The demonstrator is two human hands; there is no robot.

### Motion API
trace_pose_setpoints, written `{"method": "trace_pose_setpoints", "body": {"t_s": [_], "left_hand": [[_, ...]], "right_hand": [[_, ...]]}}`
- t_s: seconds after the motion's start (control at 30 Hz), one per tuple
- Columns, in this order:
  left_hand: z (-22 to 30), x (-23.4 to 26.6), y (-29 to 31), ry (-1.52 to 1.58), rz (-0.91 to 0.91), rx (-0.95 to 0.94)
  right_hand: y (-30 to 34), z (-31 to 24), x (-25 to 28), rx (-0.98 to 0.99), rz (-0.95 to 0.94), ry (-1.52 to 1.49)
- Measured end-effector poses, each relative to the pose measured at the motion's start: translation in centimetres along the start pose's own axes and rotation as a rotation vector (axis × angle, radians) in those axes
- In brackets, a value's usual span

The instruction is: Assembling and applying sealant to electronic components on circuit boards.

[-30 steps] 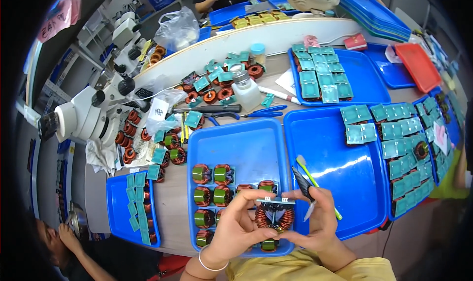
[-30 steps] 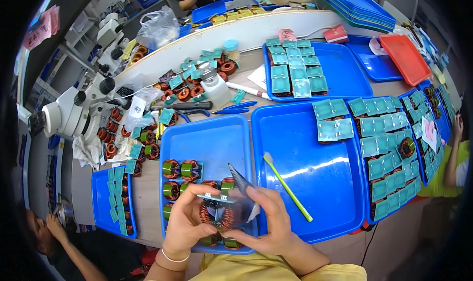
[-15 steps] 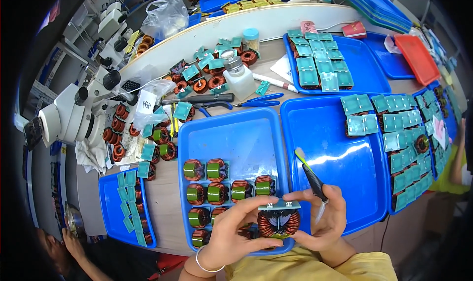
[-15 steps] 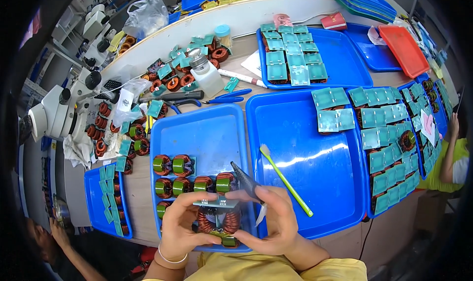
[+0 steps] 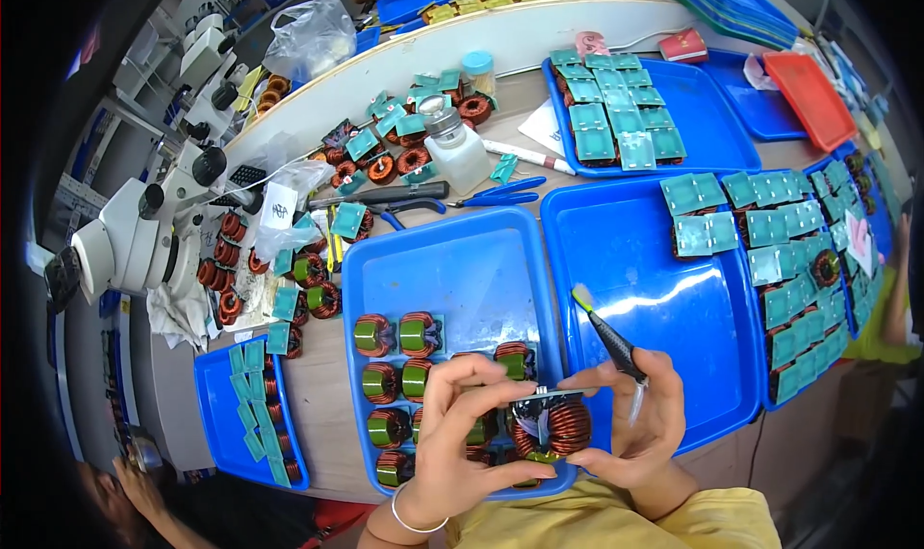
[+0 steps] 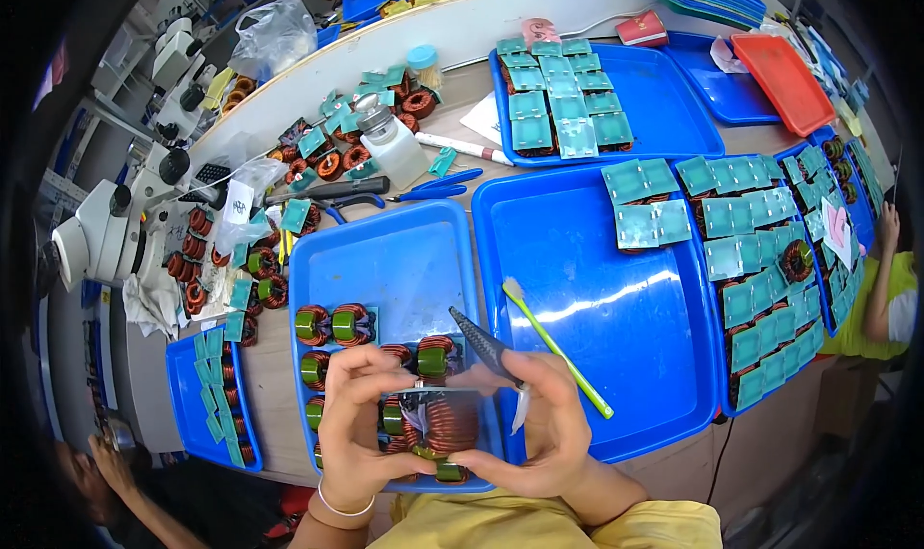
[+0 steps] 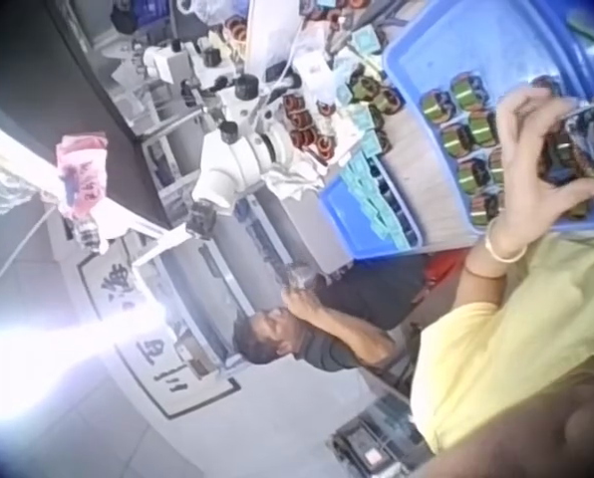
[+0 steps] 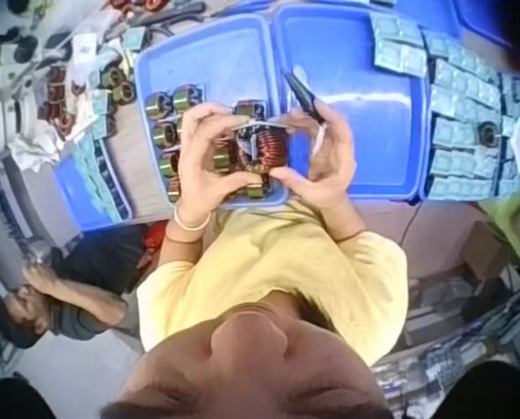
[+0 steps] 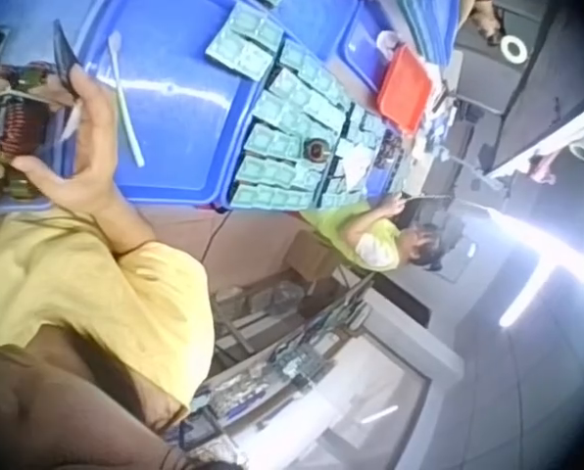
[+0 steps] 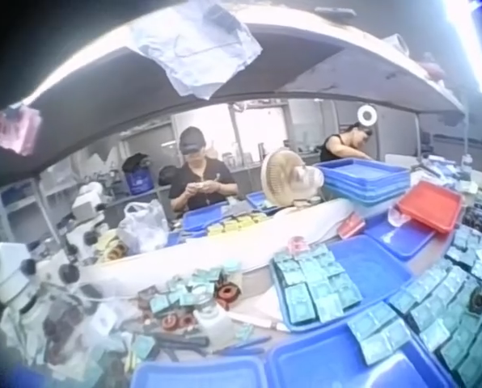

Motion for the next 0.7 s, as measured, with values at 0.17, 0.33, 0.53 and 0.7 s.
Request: {"method": "trace_pose_setpoints", "body": {"t_s": [0.17,0.33,0.53,0.7], "left_hand": [[0.36,-0.33,0.27,0.056,-0.070,-0.030],[0.28,-0.33,0.34,0.086,-0.057,-0.043],[0.59,-0.26,0.19,0.082,-0.049,-0.107],[0.83,-0.31,0.22,0.086,-0.037,-0.121]], "right_hand": [[-0.17,-0.21,0.11,0.058,-0.062,0.141],[-0.30,-0.57,-0.14,0.073,-0.083,0.155],[-0.47,-0.84,-0.30,0.119,-0.116,0.173],[-0.38,-0.83,-0.24,0.208,-0.059,0.100]]}}
Point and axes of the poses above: each hand's wrist, its own y-axis away from the middle knuckle, its own x-axis out of the back of the hand, z = x × y, the point moved 4 cm from there along -y, towards the middle knuckle, and after that the axes turned 11 degrees about -y, right-handed, at the moved point
